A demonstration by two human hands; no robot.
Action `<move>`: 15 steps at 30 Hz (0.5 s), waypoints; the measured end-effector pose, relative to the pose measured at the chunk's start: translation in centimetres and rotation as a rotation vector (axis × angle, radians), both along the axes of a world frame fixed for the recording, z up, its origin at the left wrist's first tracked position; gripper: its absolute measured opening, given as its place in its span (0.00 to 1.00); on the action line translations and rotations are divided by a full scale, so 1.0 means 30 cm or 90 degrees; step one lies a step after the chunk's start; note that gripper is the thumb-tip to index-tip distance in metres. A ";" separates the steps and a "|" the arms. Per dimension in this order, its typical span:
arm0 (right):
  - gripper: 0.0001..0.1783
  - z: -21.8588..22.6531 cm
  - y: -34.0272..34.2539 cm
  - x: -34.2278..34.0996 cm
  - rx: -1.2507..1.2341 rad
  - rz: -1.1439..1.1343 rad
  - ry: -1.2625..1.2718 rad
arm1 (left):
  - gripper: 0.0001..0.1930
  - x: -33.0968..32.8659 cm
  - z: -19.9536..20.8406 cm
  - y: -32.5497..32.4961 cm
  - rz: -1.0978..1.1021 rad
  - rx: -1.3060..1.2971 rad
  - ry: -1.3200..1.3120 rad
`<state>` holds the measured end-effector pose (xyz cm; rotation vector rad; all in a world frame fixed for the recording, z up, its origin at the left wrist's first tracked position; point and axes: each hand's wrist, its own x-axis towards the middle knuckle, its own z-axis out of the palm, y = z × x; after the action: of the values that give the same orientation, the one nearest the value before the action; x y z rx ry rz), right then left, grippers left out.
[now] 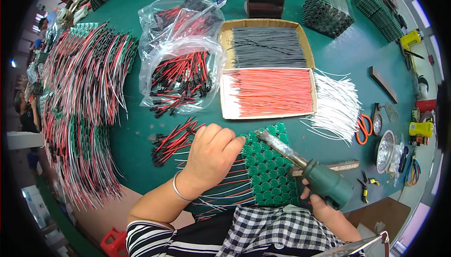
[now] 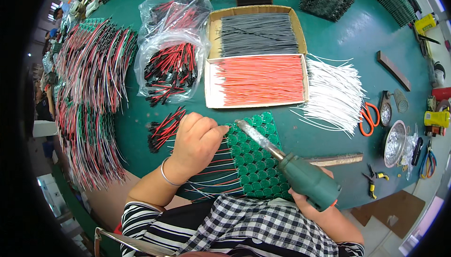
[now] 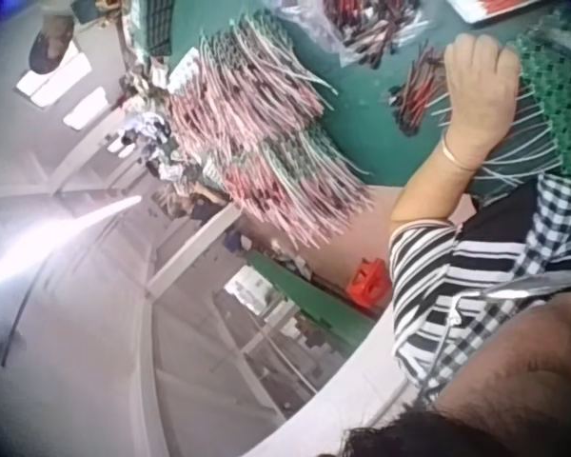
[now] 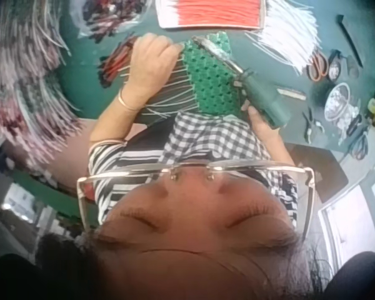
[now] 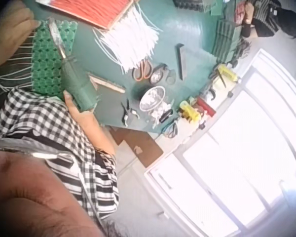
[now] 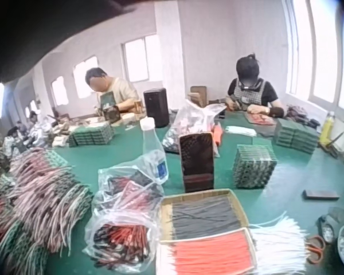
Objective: The person assembles LED boards by connecting wires to a circuit board using a heat gun.
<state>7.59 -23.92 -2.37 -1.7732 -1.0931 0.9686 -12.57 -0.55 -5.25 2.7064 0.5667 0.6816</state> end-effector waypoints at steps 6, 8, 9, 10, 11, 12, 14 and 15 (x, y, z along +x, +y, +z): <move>0.16 0.002 0.013 -0.015 -0.019 -0.014 0.006 | 0.10 0.002 0.002 -0.001 -0.003 0.006 0.006; 0.16 -0.005 0.011 -0.011 -0.028 -0.004 0.006 | 0.10 0.001 0.001 -0.001 -0.004 0.006 0.007; 0.16 -0.007 0.010 -0.010 -0.036 0.005 0.007 | 0.10 0.000 0.000 -0.001 -0.003 0.005 0.006; 0.16 -0.007 0.010 -0.013 -0.036 0.005 0.007 | 0.10 -0.001 -0.001 -0.001 -0.003 0.004 0.004; 0.17 -0.006 0.009 -0.019 -0.054 -0.016 0.020 | 0.10 -0.001 -0.001 -0.002 -0.003 0.003 0.003; 0.17 -0.005 0.007 -0.023 -0.073 -0.037 0.034 | 0.10 -0.001 0.000 -0.002 -0.005 0.003 0.004; 0.18 -0.011 0.002 -0.023 -0.071 -0.029 0.004 | 0.10 0.000 0.000 -0.002 -0.006 0.003 0.004; 0.18 -0.012 0.001 -0.022 -0.068 -0.020 -0.025 | 0.10 0.001 -0.001 -0.003 -0.006 0.004 0.002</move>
<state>6.95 -23.90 -2.73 -1.8966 -1.0523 0.9933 -12.56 -0.63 -5.28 2.7146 0.5538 0.6784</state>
